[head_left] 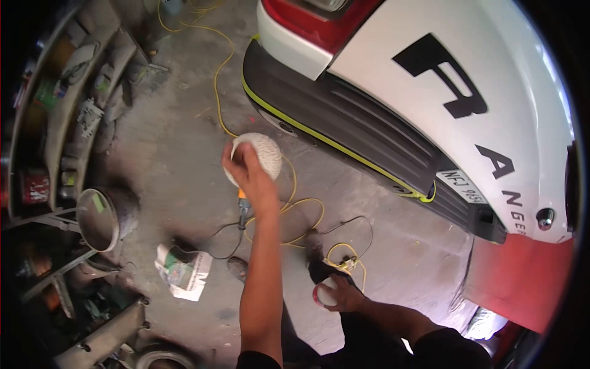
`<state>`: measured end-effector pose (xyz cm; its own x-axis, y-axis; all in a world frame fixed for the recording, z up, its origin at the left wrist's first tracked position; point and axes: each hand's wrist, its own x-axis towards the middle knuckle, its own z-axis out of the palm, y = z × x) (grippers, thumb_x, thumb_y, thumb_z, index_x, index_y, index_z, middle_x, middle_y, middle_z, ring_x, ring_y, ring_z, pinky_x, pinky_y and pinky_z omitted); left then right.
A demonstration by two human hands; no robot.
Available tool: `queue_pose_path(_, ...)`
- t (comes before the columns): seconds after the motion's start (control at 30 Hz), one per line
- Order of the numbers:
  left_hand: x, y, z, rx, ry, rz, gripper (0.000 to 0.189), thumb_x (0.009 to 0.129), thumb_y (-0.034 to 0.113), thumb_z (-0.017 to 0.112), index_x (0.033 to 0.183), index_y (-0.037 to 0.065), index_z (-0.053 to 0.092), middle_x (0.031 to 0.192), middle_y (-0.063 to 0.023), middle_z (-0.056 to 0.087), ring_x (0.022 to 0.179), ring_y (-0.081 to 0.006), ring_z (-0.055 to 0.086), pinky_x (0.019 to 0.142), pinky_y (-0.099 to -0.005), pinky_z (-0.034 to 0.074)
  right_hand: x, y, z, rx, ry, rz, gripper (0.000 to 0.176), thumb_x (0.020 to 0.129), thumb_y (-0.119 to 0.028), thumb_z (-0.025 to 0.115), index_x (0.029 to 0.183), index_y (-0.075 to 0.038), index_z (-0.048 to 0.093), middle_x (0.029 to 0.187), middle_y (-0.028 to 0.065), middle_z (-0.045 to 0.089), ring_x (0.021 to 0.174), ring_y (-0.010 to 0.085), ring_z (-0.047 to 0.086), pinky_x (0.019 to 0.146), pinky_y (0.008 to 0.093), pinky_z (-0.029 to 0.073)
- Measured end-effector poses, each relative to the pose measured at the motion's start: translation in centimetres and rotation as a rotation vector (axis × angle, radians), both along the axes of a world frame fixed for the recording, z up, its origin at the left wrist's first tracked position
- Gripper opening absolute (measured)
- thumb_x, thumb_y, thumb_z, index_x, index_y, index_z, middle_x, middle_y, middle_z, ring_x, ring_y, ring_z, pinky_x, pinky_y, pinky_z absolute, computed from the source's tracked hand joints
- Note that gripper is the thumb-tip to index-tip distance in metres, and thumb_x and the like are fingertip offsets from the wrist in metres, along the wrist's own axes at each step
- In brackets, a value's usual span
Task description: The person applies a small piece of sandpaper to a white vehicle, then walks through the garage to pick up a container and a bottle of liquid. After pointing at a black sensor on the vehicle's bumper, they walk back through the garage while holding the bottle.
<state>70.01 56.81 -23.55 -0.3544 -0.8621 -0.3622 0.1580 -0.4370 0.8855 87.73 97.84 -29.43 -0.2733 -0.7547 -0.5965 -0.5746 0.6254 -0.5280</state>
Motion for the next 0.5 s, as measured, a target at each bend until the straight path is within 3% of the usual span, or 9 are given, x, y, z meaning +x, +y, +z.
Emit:
queue_pose_path(0.07, 5.3, 0.1, -0.6, 0.051, -0.03, -0.052, 0.052, 0.104, 0.028, 0.061, 0.145, 0.004, 0.041, 0.126, -0.0112, 0.057, 0.115, -0.0212, 0.055, 0.098, -0.0322, 0.044, 0.3, -0.9, 1.9, 0.004, 0.03, -0.02, 0.087, 0.078, -0.05, 0.079, 0.154, -0.028, 0.041, 0.149, 0.0322, 0.034, 0.13, 0.0538, 0.045, 0.103, 0.0563, 0.05)
queue_pose_path(0.13, 13.3, 1.2, -4.5, 0.0, -0.194, -0.265, 0.038, 0.103, 0.023, 0.06, 0.135, 0.003, 0.051, 0.121, -0.0078, 0.059, 0.111, -0.0176, 0.056, 0.097, -0.0308, 0.044, 1.6, -1.4, 3.6, 0.013, 0.069, -0.043, 0.089, 0.077, -0.051, 0.079, 0.154, -0.029, 0.041, 0.147, 0.0321, 0.035, 0.128, 0.0532, 0.046, 0.099, 0.0564, 0.052)
queue_pose_path(0.2, 23.2, 3.2, -9.6, -0.122, -0.324, -0.509, 0.018, 0.1, 0.025, 0.063, 0.108, 0.008, 0.065, 0.098, -0.0019, 0.062, 0.089, -0.013, 0.058, 0.078, -0.032, 0.049, 2.8, -3.3, 7.0, 0.037, 0.069, -0.083, 0.091, 0.076, -0.052, 0.079, 0.155, -0.03, 0.039, 0.148, 0.0324, 0.035, 0.127, 0.0526, 0.047, 0.1, 0.0558, 0.052)
queue_pose_path(0.23, 28.7, 5.8, -14.5, -0.351, -0.442, -0.527, 0.014, 0.1, 0.021, 0.061, 0.098, 0.008, 0.066, 0.083, 0.0002, 0.059, 0.075, -0.0115, 0.053, 0.067, -0.0293, 0.046, 3.5, -4.1, 8.4, 0.043, 0.077, -0.085, 0.093, 0.077, -0.054, 0.079, 0.156, -0.03, 0.038, 0.148, 0.0332, 0.034, 0.129, 0.0536, 0.045, 0.101, 0.0558, 0.051)
queue_pose_path(0.27, 33.6, 7.9, -15.1, -0.675, -0.425, -0.611, 0.016, 0.1, 0.022, 0.059, 0.101, 0.008, 0.066, 0.082, 0.0002, 0.059, 0.072, -0.0104, 0.053, 0.064, -0.0274, 0.044, 4.3, -4.9, 9.8, 0.02, 0.048, -0.153, 0.096, 0.076, -0.055, 0.08, 0.157, -0.029, 0.036, 0.149, 0.0341, 0.034, 0.131, 0.0552, 0.043, 0.104, 0.0569, 0.048)
queue_pose_path(0.33, 41.5, 11.7, -14.0, -0.253, -0.625, -0.871, 0.019, 0.099, 0.023, 0.058, 0.104, 0.007, 0.067, 0.087, -0.0021, 0.063, 0.074, -0.0117, 0.058, 0.067, -0.0279, 0.047, 5.6, -6.9, 13.2, -0.034, 0.066, -0.207, 0.098, 0.075, -0.053, 0.081, 0.157, -0.024, 0.036, 0.15, 0.0348, 0.033, 0.133, 0.0565, 0.041, 0.108, 0.057, 0.044)
queue_pose_path(0.4, 46.1, 14.3, -10.6, 0.044, -0.598, -0.97, 0.021, 0.097, 0.022, 0.061, 0.108, 0.006, 0.067, 0.093, -0.0046, 0.066, 0.077, -0.0139, 0.063, 0.069, -0.0286, 0.05, 7.1, -8.8, 16.7, -0.09, 0.059, -0.275, 0.098, 0.076, -0.052, 0.082, 0.157, -0.022, 0.036, 0.149, 0.035, 0.034, 0.133, 0.0562, 0.041, 0.109, 0.0566, 0.043)
queue_pose_path(0.43, 46.6, 14.4, -7.6, 0.046, -0.59, -0.977, 0.021, 0.097, 0.022, 0.061, 0.108, 0.006, 0.067, 0.093, -0.0046, 0.066, 0.077, -0.0139, 0.063, 0.069, -0.0286, 0.05, 7.9, -9.8, 18.1, -0.15, 0.049, -0.337, 0.098, 0.076, -0.051, 0.083, 0.157, -0.02, 0.037, 0.149, 0.0351, 0.034, 0.134, 0.056, 0.04, 0.111, 0.0562, 0.041)
queue_pose_path(0.5, 47.8, 13.5, 0.7, 0.525, -0.388, -1.076, 0.033, 0.103, 0.029, 0.053, 0.129, 0.009, 0.061, 0.122, -0.0113, 0.064, 0.106, -0.0256, 0.065, 0.082, -0.0495, 0.056, 10.8, -12.3, 21.2, -0.184, 0.077, -0.35, 0.097, 0.076, -0.051, 0.083, 0.156, -0.019, 0.038, 0.149, 0.0352, 0.035, 0.135, 0.0556, 0.04, 0.111, 0.056, 0.041)
